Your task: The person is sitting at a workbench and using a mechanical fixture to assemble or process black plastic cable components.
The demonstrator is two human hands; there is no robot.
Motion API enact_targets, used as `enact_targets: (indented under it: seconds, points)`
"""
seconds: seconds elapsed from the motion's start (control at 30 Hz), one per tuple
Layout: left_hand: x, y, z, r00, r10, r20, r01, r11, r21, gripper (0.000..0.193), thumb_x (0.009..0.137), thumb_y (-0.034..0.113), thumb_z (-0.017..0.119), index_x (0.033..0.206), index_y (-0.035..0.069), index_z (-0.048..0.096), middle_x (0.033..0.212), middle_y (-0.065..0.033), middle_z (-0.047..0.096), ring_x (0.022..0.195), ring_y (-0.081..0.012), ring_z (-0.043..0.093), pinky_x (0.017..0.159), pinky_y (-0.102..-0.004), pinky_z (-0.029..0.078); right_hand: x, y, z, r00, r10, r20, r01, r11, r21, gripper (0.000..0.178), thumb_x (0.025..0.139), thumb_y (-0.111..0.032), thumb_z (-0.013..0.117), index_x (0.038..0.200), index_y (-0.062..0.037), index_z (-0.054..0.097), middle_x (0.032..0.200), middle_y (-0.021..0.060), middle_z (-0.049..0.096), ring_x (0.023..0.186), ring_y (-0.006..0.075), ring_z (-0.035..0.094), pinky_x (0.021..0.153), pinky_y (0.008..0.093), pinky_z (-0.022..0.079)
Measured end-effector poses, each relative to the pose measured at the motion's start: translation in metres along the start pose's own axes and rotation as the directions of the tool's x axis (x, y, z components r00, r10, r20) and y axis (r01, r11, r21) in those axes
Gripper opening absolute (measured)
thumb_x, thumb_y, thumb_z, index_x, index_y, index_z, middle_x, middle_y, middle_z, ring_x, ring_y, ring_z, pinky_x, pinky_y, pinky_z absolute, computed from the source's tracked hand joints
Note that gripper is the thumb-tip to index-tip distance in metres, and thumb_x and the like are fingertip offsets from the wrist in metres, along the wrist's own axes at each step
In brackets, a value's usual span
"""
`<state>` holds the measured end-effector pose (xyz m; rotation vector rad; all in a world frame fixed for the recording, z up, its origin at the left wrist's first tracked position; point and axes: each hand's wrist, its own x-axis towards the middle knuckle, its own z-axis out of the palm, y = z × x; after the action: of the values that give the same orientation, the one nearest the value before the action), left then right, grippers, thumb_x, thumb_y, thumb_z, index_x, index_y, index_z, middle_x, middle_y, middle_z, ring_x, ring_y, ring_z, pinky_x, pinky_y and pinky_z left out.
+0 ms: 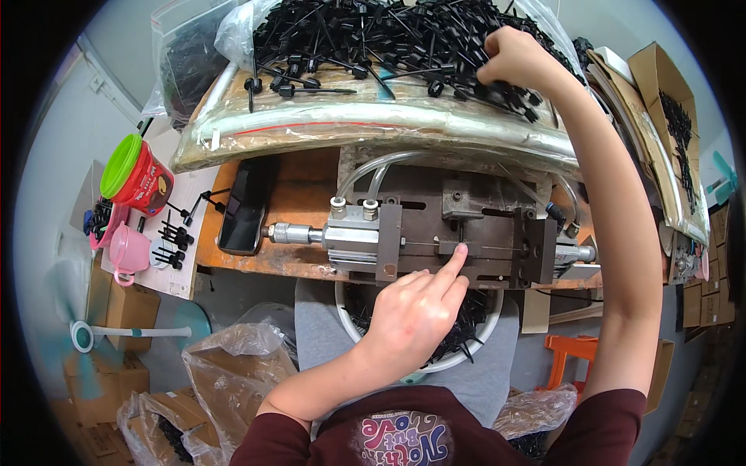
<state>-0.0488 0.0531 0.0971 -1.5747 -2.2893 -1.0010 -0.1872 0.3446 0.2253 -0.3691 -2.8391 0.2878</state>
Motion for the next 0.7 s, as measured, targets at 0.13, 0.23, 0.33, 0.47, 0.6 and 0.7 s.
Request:
enact_targets:
  seconds: [0.13, 0.23, 0.33, 0.47, 0.6, 0.7]
  points:
    - [0.003, -0.002, 0.0, 0.999, -0.019, 0.033, 0.019, 1.0, -0.003, 0.024, 0.071, 0.006, 0.077, 0.092, 0.003, 0.067, 0.129, -0.0168, 0.062, 0.065, -0.0263, 0.067, 0.062, -0.0324, 0.054, -0.022, -0.005, -0.02, 0.974, -0.204, 0.101, 0.219, 0.963, -0.16, 0.035, 0.063, -0.012, 0.075, 0.091, 0.0054, 0.065, 0.081, 0.0161, 0.066, 0.077, 0.0297, 0.063, 0.073, 0.0387, 0.051]
    - [0.002, -0.003, 0.002, 0.999, -0.013, 0.033, 0.012, 1.0, 0.003, 0.025, 0.07, 0.007, 0.077, 0.092, 0.004, 0.067, 0.13, -0.0161, 0.062, 0.061, -0.0256, 0.066, 0.059, -0.032, 0.054, -0.034, 0.0, -0.03, 0.963, -0.215, 0.161, 0.238, 0.961, -0.141, 0.035, 0.064, -0.013, 0.077, 0.092, 0.0048, 0.066, 0.086, 0.0159, 0.065, 0.081, 0.0291, 0.063, 0.076, 0.038, 0.051]
    - [0.002, -0.003, 0.001, 0.999, -0.018, 0.038, 0.018, 1.0, 0.004, 0.025, 0.071, 0.008, 0.077, 0.093, 0.005, 0.066, 0.131, -0.015, 0.062, 0.06, -0.0254, 0.066, 0.058, -0.0317, 0.054, -0.043, -0.002, -0.026, 0.964, -0.225, 0.143, 0.247, 0.956, -0.161, 0.031, 0.067, -0.013, 0.075, 0.091, 0.0037, 0.065, 0.088, 0.0156, 0.064, 0.085, 0.0295, 0.063, 0.079, 0.0381, 0.051]
    - [0.002, -0.003, -0.001, 0.999, -0.023, 0.046, 0.022, 1.0, 0.016, 0.024, 0.071, 0.008, 0.077, 0.092, 0.006, 0.066, 0.131, -0.014, 0.062, 0.059, -0.0249, 0.065, 0.057, -0.0313, 0.053, -0.053, -0.01, -0.023, 0.963, -0.261, 0.067, 0.269, 0.946, -0.18, 0.039, 0.068, -0.012, 0.073, 0.104, 0.0026, 0.069, 0.09, 0.0185, 0.068, 0.09, 0.0334, 0.067, 0.086, 0.0366, 0.053]
    - [0.002, -0.003, -0.001, 0.998, -0.025, 0.055, 0.024, 0.999, 0.026, 0.024, 0.072, 0.008, 0.077, 0.093, 0.006, 0.065, 0.131, -0.0142, 0.062, 0.059, -0.025, 0.066, 0.056, -0.032, 0.053, -0.055, -0.002, -0.022, 0.95, -0.304, -0.071, 0.289, 0.942, -0.171, 0.039, 0.071, -0.013, 0.077, 0.105, 0.0024, 0.069, 0.092, 0.0166, 0.065, 0.092, 0.0331, 0.065, 0.085, 0.0376, 0.052]
    - [0.0, -0.004, -0.002, 0.999, -0.011, 0.051, 0.012, 1.0, -0.008, 0.023, 0.073, 0.01, 0.077, 0.093, 0.006, 0.066, 0.131, -0.0141, 0.062, 0.062, -0.0257, 0.067, 0.057, -0.0326, 0.054, -0.054, -0.001, -0.033, 0.958, -0.244, -0.152, 0.233, 0.968, -0.09, 0.03, 0.074, -0.016, 0.079, 0.097, 0.0003, 0.07, 0.09, 0.0135, 0.065, 0.087, 0.0279, 0.065, 0.081, 0.0369, 0.052]
